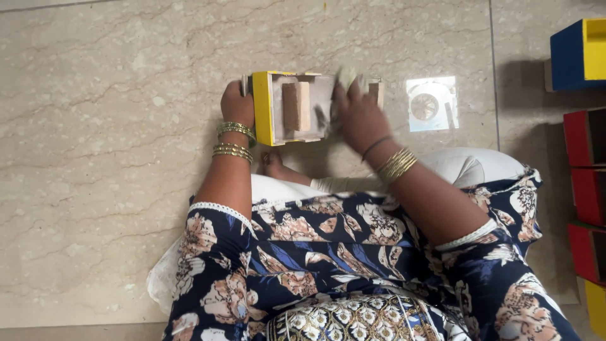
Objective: The person sits on the floor and wipes colorful wooden toy boxes with a cloth, cleaning the inner compartments, edges, and outer painted surfaces of each box one at a time, turning them to reach different sides.
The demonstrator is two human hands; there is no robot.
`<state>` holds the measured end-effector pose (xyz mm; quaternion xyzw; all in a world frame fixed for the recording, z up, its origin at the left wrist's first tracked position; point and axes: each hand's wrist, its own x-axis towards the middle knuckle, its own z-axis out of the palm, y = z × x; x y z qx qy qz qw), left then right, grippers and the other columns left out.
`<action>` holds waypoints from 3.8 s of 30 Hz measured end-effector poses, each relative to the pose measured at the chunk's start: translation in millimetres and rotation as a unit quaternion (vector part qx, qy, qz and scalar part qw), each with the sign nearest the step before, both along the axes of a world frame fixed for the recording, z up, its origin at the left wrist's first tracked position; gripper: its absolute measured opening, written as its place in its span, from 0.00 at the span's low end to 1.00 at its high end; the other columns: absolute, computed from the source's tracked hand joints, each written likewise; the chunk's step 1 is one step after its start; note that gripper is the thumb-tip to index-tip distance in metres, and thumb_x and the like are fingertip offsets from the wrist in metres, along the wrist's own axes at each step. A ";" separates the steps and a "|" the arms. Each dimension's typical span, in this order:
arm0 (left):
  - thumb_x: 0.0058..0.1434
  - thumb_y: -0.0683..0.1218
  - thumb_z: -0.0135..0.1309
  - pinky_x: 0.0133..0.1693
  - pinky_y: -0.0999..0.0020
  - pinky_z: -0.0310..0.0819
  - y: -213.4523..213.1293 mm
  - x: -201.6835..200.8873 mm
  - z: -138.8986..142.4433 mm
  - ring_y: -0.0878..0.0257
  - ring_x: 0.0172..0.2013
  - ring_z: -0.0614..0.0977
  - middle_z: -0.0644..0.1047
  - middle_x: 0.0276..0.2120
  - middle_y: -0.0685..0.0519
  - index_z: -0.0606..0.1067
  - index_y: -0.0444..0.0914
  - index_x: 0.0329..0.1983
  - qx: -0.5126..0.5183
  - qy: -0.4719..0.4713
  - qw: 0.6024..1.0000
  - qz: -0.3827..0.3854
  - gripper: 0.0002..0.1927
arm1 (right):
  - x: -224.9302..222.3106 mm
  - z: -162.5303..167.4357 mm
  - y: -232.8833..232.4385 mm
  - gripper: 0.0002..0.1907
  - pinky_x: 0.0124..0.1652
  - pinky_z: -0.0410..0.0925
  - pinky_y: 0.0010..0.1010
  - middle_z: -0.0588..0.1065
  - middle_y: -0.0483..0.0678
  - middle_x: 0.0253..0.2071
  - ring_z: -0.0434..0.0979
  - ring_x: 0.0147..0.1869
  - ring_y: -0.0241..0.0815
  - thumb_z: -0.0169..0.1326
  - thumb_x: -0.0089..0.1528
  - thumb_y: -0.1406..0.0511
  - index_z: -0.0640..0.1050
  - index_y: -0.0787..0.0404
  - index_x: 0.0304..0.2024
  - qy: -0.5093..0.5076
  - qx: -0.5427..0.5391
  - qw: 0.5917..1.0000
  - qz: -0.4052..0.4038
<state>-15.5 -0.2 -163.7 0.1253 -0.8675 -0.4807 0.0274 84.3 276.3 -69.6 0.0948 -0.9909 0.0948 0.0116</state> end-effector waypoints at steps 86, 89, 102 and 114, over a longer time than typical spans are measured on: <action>0.58 0.48 0.52 0.41 0.58 0.76 -4.0 -1.3 6.3 0.51 0.37 0.85 0.83 0.36 0.42 0.80 0.33 0.43 0.042 -0.081 0.995 0.034 0.16 | 66.0 70.8 56.7 0.12 0.45 0.73 0.44 0.77 0.59 0.43 0.78 0.46 0.54 0.56 0.57 0.74 0.78 0.66 0.44 0.076 -0.262 0.961 0.034; 0.57 0.46 0.53 0.42 0.61 0.77 -0.6 -0.7 9.8 0.54 0.37 0.85 0.83 0.37 0.44 0.80 0.34 0.45 0.061 -0.023 0.998 0.024 0.16 | 95.7 113.5 76.8 0.16 0.50 0.74 0.42 0.77 0.59 0.47 0.79 0.51 0.53 0.52 0.57 0.77 0.77 0.69 0.48 0.304 -0.410 0.854 0.099; 0.57 0.45 0.54 0.45 0.60 0.76 -4.5 0.4 11.5 0.52 0.41 0.84 0.83 0.39 0.43 0.80 0.34 0.45 0.020 0.002 1.000 0.001 0.15 | 78.7 61.8 16.5 0.16 0.44 0.74 0.37 0.80 0.51 0.45 0.80 0.45 0.47 0.57 0.58 0.62 0.82 0.56 0.49 -0.140 -0.064 0.986 0.060; 0.57 0.47 0.57 0.45 0.60 0.77 0.3 2.6 21.6 0.52 0.39 0.85 0.83 0.38 0.44 0.79 0.34 0.44 0.048 -0.028 0.998 0.019 0.15 | 114.1 68.0 40.5 0.11 0.40 0.73 0.40 0.77 0.52 0.37 0.78 0.39 0.49 0.48 0.65 0.66 0.79 0.61 0.46 0.105 -0.346 0.930 0.067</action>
